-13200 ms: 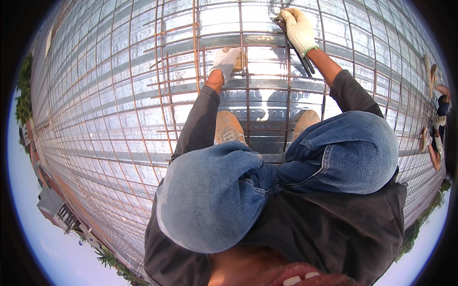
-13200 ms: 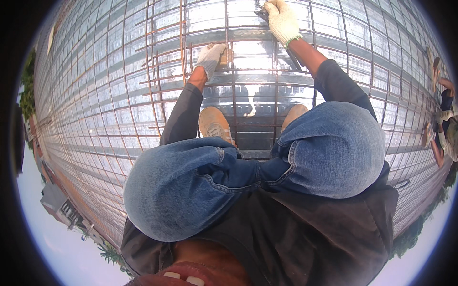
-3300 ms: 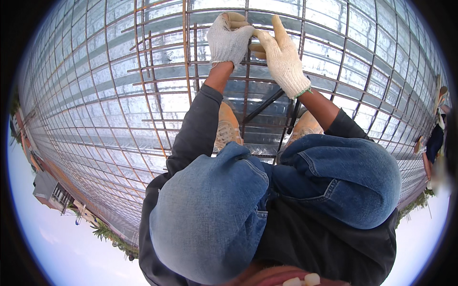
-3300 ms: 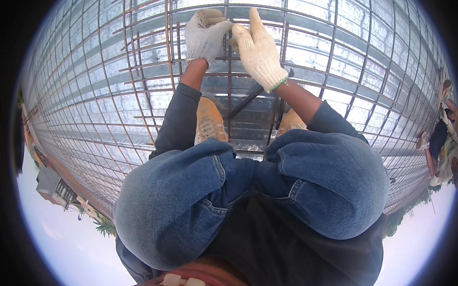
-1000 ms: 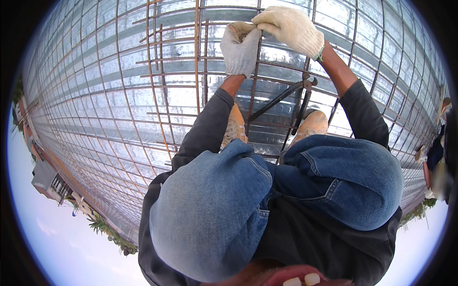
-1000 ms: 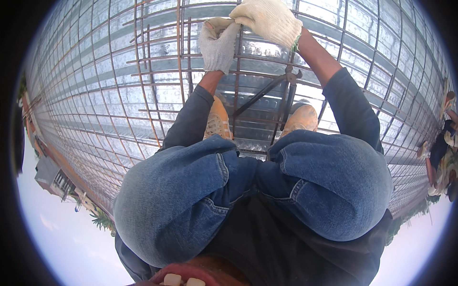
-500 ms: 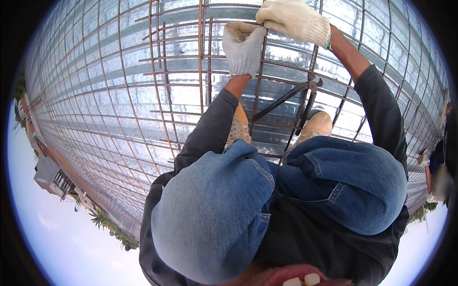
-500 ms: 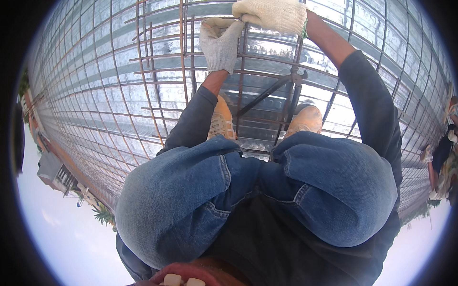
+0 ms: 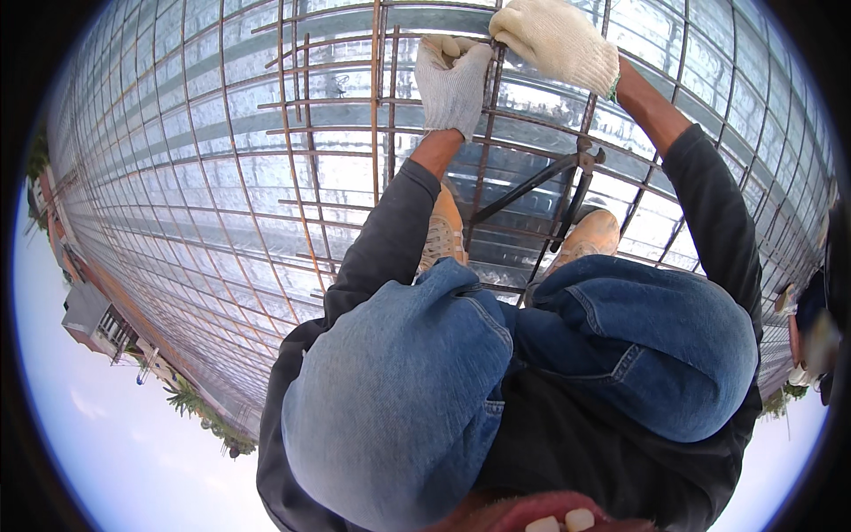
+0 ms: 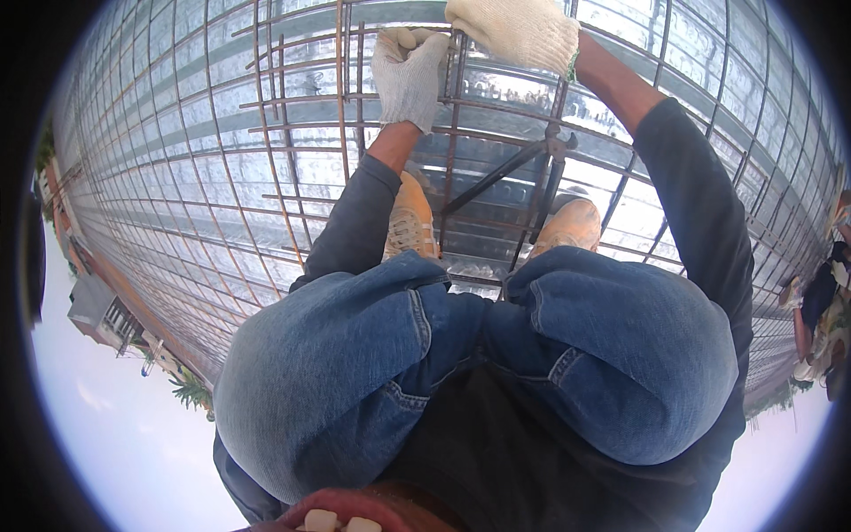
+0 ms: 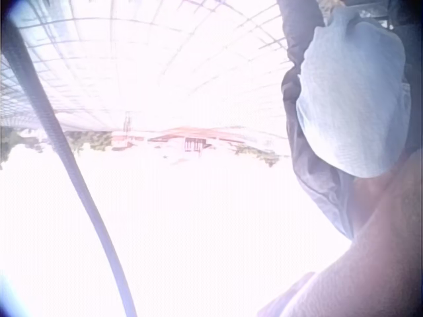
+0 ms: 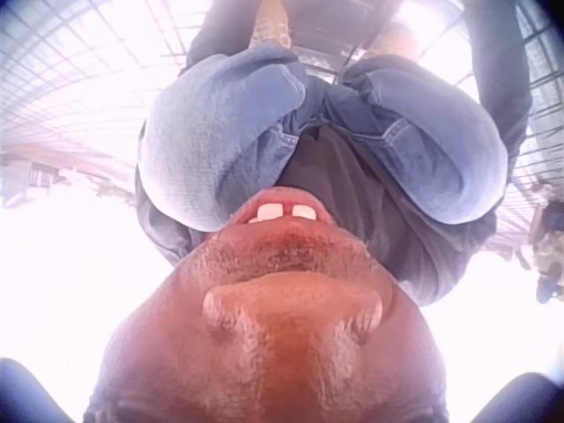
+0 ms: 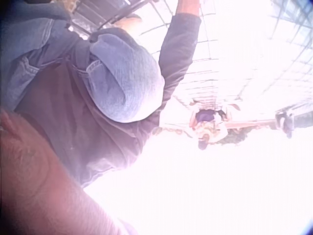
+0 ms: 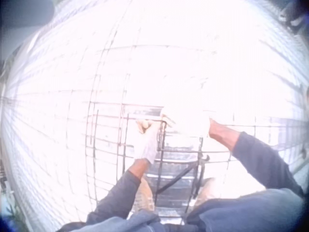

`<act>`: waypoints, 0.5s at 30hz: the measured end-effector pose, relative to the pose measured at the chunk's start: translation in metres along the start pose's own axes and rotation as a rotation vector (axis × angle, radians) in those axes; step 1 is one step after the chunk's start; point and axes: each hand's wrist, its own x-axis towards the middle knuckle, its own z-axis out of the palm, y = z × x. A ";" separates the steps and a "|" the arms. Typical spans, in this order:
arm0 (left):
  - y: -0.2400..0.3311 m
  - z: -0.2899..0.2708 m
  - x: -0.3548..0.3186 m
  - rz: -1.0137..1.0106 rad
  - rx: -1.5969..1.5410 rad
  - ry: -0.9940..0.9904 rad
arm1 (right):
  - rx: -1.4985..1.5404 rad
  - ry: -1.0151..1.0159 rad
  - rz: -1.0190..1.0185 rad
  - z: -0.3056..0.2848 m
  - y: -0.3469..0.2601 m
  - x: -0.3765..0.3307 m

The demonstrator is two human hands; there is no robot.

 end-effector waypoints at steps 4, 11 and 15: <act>0.000 -0.006 0.006 -0.051 -0.017 0.012 | -0.044 0.120 0.162 0.018 -0.022 -0.019; 0.008 -0.009 0.019 -0.071 0.100 0.002 | 0.324 0.402 0.454 0.030 -0.066 -0.034; 0.024 -0.008 0.030 -0.067 0.245 -0.122 | 0.719 0.432 0.702 0.035 -0.089 -0.037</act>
